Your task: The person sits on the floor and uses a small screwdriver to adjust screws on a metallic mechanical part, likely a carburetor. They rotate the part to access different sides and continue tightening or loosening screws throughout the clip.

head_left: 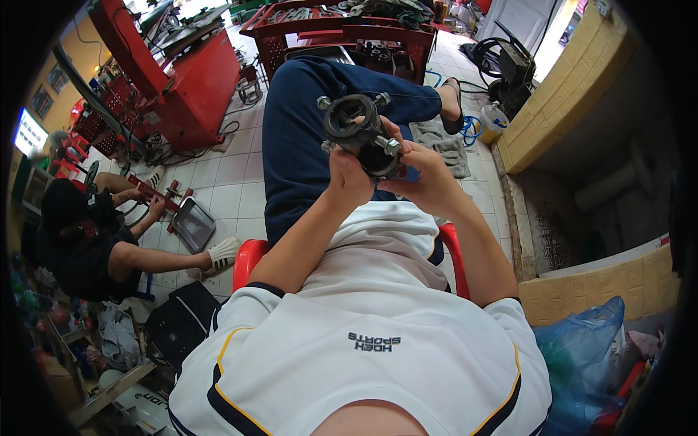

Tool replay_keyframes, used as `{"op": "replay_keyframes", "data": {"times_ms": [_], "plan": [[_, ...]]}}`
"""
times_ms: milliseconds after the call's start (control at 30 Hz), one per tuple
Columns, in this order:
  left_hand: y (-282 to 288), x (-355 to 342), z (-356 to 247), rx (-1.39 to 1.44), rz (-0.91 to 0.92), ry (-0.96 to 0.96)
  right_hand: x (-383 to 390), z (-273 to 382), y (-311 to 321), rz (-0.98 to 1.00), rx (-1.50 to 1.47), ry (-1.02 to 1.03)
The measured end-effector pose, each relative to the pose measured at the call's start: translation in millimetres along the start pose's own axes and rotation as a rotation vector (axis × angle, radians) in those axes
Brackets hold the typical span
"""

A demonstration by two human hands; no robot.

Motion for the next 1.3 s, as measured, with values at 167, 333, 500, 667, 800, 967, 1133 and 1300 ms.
{"op": "replay_keyframes", "data": {"times_ms": [167,333,500,667,800,967,1133,1300], "plan": [[-1,-1,-1,0.005,0.008,-0.021,0,-5,-2,-0.071,0.079,0.022],[-3,1,-1,0.038,0.001,-0.017,-2,-7,-4,-0.098,0.115,-0.036],[-3,0,-1,0.030,-0.034,-0.018,3,-18,-12,-0.142,-0.078,-0.150],[-1,-1,-4,0.015,-0.040,0.013,0,-6,-10,-0.028,-0.032,-0.151],[1,-3,-6,-0.014,-0.067,-0.003,1,1,-3,0.018,-0.045,0.014],[1,-3,-4,-0.010,-0.057,0.002,4,-1,2,0.058,-0.055,-0.118],[2,-2,-3,-0.013,-0.035,-0.002,1,2,4,0.046,-0.057,-0.143],[-1,-2,-7,0.004,-0.051,0.016,1,0,1,0.011,0.031,-0.031]]}}
Point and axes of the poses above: each hand's wrist, its own x-axis away from the middle knuckle, its own y-axis out of the back of the hand, z = x × y, the point moved 6 cm from there along -x, towards the middle knuckle, and after that the axes turned 11 degrees about y, right-handed, at the moved point
